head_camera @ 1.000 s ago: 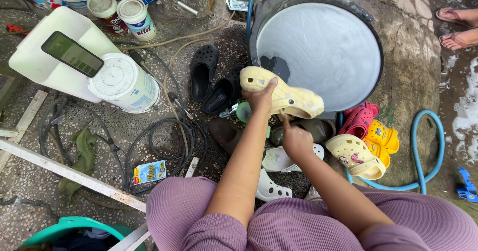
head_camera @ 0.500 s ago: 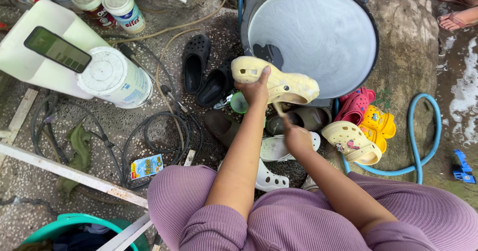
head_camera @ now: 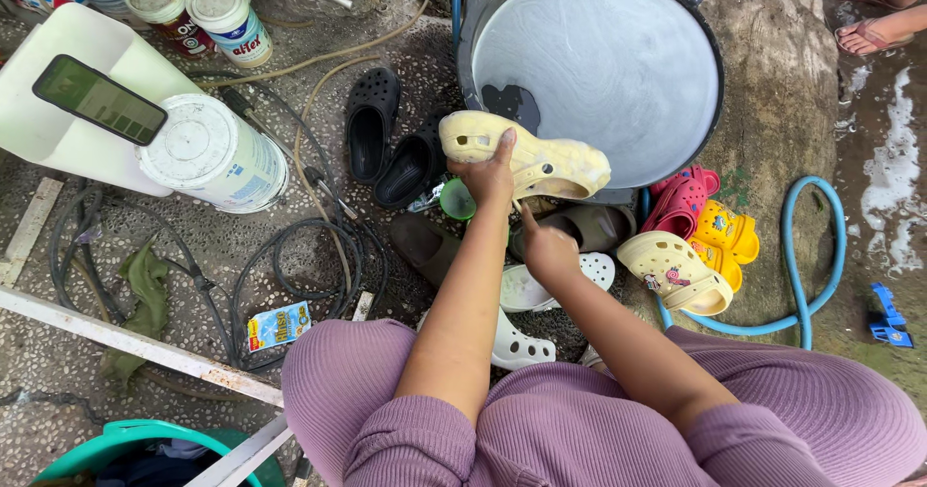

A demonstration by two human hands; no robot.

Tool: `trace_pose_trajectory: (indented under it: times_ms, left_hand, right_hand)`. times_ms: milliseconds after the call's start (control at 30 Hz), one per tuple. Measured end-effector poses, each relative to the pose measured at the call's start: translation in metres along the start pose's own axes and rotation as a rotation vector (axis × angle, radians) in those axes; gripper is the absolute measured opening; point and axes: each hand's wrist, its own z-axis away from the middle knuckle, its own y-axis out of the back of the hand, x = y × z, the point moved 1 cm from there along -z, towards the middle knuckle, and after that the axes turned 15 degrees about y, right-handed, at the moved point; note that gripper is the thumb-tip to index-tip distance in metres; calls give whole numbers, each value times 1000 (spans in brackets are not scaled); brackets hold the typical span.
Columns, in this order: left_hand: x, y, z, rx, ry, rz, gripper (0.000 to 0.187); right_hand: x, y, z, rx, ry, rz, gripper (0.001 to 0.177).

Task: The person washes a shoe by hand using a brush and soapy water in a basin.

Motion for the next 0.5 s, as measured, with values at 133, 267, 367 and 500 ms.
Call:
trace_pose_trajectory:
  times_ms: [133, 267, 367, 500]
  left_hand:
    - [6, 2, -3, 1, -2, -13, 123]
    - [7, 0, 1, -42, 51, 34, 124]
    - [11, 1, 5, -61, 68, 64, 123]
    - [17, 4, 8, -71, 120, 73, 124]
  right_hand:
    - [5, 19, -7, 107, 81, 52, 71]
    - [25, 31, 40, -27, -100, 76, 61]
    - [8, 20, 18, 42, -81, 23, 73]
    - [-9, 17, -24, 49, 82, 96, 75]
